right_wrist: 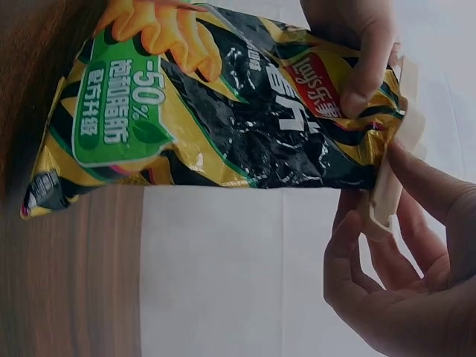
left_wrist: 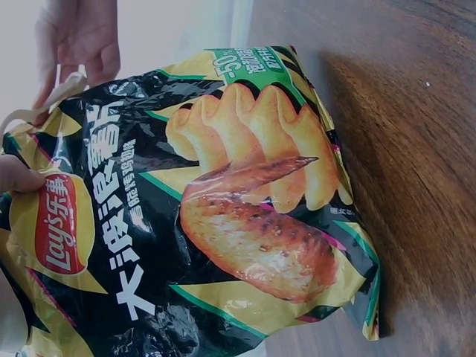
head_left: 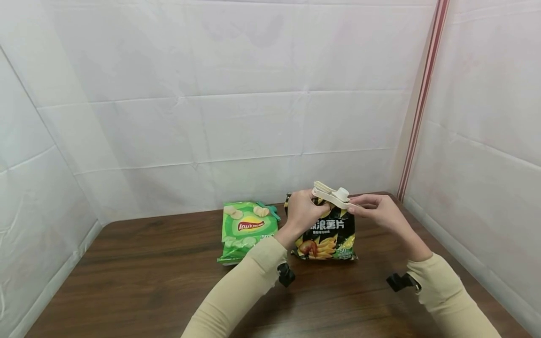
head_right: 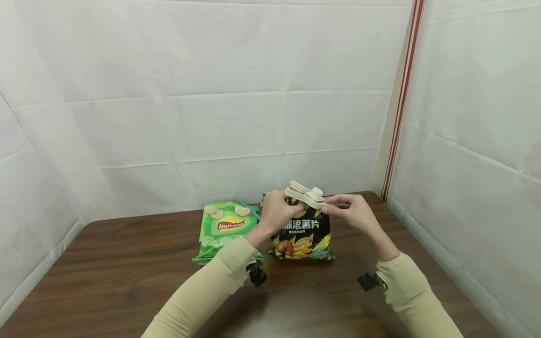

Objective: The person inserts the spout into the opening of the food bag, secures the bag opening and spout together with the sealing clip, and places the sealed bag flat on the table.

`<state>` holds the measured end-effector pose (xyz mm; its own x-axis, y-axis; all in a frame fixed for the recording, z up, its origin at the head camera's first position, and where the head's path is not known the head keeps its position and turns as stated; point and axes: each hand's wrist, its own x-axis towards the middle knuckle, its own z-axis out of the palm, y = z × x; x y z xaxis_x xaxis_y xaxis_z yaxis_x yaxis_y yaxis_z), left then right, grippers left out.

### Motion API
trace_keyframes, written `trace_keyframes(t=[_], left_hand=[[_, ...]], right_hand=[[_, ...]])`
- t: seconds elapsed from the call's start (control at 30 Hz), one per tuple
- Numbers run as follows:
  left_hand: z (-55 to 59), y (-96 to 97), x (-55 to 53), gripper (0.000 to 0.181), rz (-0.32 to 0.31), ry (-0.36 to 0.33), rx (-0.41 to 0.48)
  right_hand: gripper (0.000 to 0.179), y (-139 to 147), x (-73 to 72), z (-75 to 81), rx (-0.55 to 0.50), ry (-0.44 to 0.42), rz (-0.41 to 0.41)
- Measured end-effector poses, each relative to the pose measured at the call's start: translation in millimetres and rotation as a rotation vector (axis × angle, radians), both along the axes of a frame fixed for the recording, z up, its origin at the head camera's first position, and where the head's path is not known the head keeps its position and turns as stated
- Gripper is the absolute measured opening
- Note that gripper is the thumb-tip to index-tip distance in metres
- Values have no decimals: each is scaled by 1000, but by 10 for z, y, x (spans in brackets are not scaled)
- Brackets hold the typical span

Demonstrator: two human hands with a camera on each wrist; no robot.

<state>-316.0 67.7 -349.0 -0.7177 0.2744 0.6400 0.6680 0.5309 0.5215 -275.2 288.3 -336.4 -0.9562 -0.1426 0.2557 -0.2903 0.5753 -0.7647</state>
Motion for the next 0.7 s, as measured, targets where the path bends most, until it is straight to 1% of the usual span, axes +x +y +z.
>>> trace_keyframes(t=[0.13, 0.27, 0.4, 0.57, 0.7], left_hand=[[-7, -6, 1, 18, 5, 2, 9], [-10, -4, 4, 14, 0, 13, 21], [-15, 1, -2, 13, 4, 22, 29], [-8, -3, -14, 7, 2, 45, 22], [5, -13, -11, 16, -2, 51, 9]], right_hand=[[37, -30, -28, -47, 13, 27, -54], [37, -49, -38, -77, -15, 44, -84], [42, -52, -55, -92, -49, 31, -76], [50, -48, -79, -107, -41, 7, -72], [51, -64, -82, -102, -40, -7, -72]])
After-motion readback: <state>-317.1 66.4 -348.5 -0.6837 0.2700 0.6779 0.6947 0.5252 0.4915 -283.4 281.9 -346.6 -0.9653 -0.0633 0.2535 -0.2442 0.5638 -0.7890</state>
